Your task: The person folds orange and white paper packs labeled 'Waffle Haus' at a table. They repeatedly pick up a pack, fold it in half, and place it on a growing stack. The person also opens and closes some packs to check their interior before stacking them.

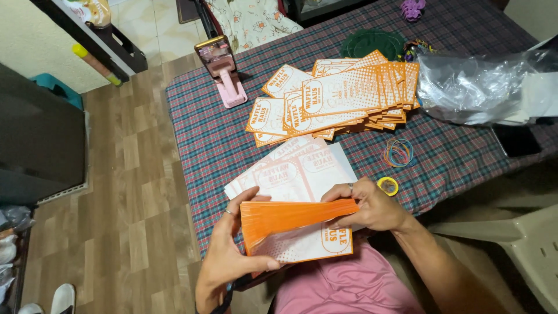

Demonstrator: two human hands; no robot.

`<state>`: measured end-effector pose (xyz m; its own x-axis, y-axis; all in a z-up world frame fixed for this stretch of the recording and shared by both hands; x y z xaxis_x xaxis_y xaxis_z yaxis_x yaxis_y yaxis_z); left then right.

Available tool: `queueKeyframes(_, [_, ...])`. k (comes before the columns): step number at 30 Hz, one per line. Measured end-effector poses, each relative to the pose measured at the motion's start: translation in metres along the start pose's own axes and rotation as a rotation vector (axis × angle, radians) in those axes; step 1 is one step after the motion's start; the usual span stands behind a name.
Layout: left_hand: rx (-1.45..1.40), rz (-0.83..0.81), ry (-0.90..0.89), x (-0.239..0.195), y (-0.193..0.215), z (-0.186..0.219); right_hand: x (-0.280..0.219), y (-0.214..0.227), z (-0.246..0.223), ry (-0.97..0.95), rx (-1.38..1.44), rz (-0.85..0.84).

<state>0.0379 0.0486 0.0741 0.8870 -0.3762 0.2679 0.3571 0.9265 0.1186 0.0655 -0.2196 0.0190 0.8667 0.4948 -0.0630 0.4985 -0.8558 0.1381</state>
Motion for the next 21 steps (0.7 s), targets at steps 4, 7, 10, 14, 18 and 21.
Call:
queueKeyframes(4, [-0.060,0.136,0.064,-0.007,0.006,-0.022,-0.001,0.005,0.010,-0.089,0.123,0.009])
queueKeyframes(7, [-0.130,0.202,0.090,-0.012,0.004,-0.035,-0.002,0.008,0.021,-0.138,0.115,-0.017])
queueKeyframes(10, [-0.152,0.250,0.059,-0.014,0.002,-0.036,0.002,0.009,0.030,-0.183,0.192,-0.036])
queueKeyframes(14, [-0.264,0.331,0.130,-0.015,-0.002,-0.035,0.005,0.009,0.028,-0.173,0.235,-0.062])
queueKeyframes(18, [-0.297,0.342,0.207,-0.012,-0.007,-0.028,0.006,0.012,0.037,-0.210,0.253,-0.053])
queueKeyframes(21, [-0.368,0.057,0.013,-0.012,-0.008,-0.030,0.007,0.022,0.032,-0.154,0.209,-0.040])
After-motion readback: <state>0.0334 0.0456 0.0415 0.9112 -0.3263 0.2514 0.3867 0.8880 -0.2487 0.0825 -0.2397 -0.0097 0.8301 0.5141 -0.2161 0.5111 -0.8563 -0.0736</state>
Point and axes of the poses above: each hand's wrist, its own x-axis towards the middle knuckle, its own y-axis out of the back of the hand, z = x × y, the point moved 6 cm from there along x, towards the middle knuckle, and after that the axes turned 10 degrees about -y, right-handed, at the moved point
